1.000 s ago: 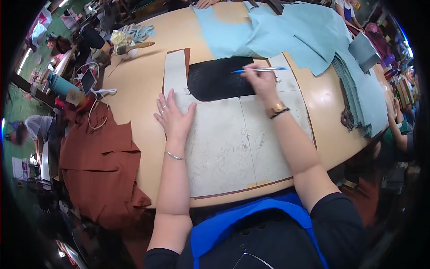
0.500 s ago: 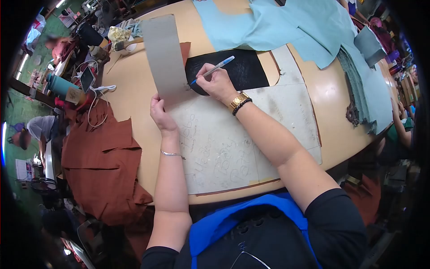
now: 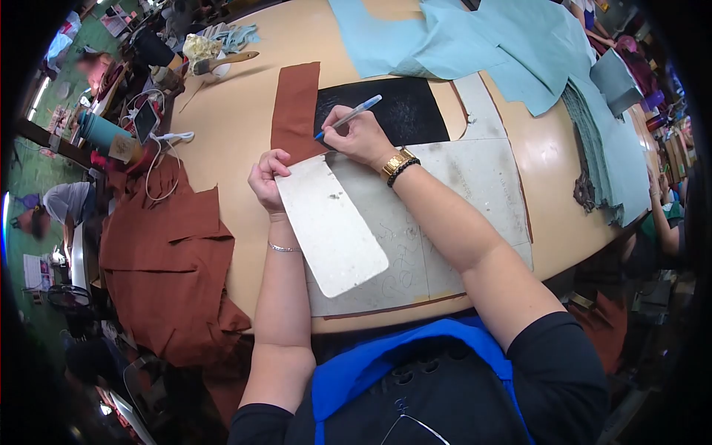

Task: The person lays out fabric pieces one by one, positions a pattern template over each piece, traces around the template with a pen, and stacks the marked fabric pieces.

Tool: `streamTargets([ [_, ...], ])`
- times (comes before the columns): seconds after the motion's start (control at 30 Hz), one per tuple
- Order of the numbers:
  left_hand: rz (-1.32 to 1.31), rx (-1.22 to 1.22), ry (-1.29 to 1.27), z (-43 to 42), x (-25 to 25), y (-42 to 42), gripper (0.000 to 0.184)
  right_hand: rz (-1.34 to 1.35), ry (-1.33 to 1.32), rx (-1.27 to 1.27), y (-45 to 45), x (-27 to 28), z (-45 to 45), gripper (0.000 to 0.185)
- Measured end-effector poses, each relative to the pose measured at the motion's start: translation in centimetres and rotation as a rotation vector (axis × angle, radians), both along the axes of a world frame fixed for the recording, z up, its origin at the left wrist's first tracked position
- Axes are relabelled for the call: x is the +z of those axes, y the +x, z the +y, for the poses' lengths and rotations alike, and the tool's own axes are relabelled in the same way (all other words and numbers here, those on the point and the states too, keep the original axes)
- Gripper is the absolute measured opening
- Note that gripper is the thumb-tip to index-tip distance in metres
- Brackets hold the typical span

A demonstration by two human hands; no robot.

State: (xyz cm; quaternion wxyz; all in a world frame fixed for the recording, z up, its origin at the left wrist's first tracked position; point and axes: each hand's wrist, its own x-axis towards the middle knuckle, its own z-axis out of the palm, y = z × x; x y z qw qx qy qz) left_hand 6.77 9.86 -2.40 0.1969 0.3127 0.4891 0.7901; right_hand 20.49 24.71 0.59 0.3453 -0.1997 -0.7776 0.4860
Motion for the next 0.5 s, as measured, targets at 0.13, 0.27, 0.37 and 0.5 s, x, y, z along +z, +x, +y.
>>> streamTargets([
  [0.13, -0.008, -0.002, 0.008, 0.09, -0.01, 0.06, 0.053, -0.049, 0.046, -0.007, -0.02, 0.18, -0.07, 0.018],
  [0.27, -0.045, -0.006, 0.015, 0.14, 0.02, 0.11, 0.052, -0.055, 0.074, -0.017, -0.1, 0.34, -0.31, 0.019],
  [0.37, -0.029, -0.008, 0.019, 0.19, 0.1, 0.13, 0.052, -0.061, 0.029, -0.049, 0.09, 0.84, -0.62, 0.017],
  [0.5, -0.021, -0.012, 0.01, 0.15, -0.07, -0.14, 0.051, 0.004, -0.055, -0.059, 0.09, 0.37, -0.24, 0.015],
])
